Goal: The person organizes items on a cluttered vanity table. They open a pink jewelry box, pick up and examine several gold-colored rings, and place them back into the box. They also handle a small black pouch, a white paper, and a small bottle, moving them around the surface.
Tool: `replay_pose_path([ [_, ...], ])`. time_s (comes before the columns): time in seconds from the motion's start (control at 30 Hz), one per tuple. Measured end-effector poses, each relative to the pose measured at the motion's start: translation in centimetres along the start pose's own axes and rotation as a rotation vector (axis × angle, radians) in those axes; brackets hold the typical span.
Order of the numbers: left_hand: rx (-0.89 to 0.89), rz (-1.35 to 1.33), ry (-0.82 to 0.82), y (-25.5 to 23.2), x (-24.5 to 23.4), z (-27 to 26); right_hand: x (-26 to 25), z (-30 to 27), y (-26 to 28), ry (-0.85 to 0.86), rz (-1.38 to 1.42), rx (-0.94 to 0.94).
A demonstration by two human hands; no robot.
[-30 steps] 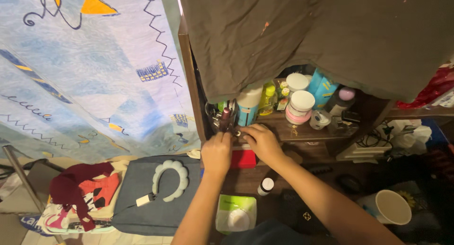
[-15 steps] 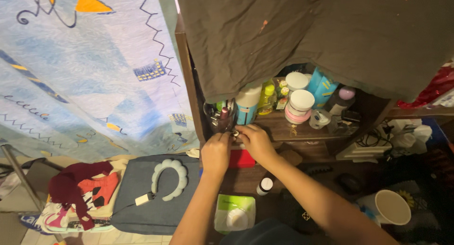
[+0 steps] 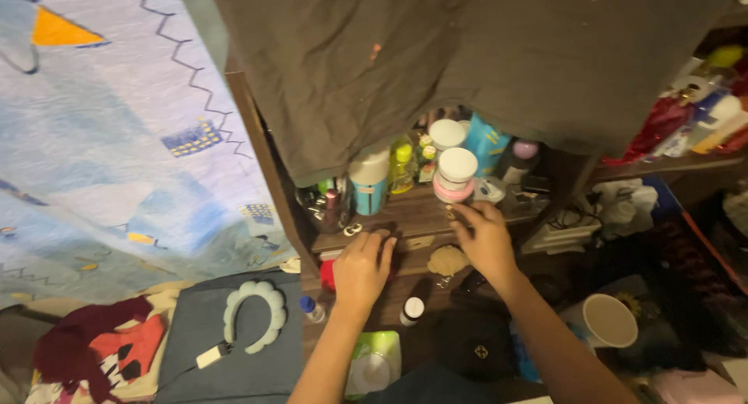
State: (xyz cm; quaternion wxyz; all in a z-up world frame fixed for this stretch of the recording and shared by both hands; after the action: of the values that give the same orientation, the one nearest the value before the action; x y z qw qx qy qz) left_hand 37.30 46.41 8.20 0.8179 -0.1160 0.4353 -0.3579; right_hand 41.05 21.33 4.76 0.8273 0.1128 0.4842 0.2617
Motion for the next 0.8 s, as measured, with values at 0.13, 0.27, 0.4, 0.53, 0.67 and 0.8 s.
replay_pose_path([
  [0.13, 0.006, -0.036, 0.003, -1.1, -0.1, -0.1, 0.4, 0.5, 0.6, 0.206, -0.141, 0.038],
  [0.27, -0.016, -0.04, 0.009, -0.3, -0.8, -1.1, 0.8, -0.5, 1.6, 0.264, -0.324, 0.08],
  [0.4, -0.041, -0.043, -0.014, 0.9, -1.5, -2.2, 2.0, -1.6, 2.4, 0.269, -0.383, 0.081],
  [0.53, -0.113, -0.027, -0.002, 1.8, -1.8, -3.0, 3.4, -1.8, 3.7, 0.234, -0.417, -0.001],
  [0.67, -0.151, 0.005, 0.001, 2.1, -1.8, -3.3, 5.0, -1.5, 5.9, 0.264, -0.374, -0.034],
  [0.8, -0.168, 0.074, 0.007, 2.3, -1.9, -3.2, 6.0, -0.9, 8.1, 0.305, -0.364, -0.073],
])
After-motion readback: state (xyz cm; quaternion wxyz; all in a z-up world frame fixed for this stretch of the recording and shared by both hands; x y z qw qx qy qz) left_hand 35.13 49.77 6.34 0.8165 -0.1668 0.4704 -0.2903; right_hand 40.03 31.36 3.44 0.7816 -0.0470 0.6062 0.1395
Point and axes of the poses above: each hand's wrist, its own z-axis towards the middle knuckle, its own x-axis out of the palm, y = z × x, the point moved 5 cm from there along z, towards the middle knuckle, and after that the axes turned 9 degrees about y, right-handed, at the moved point
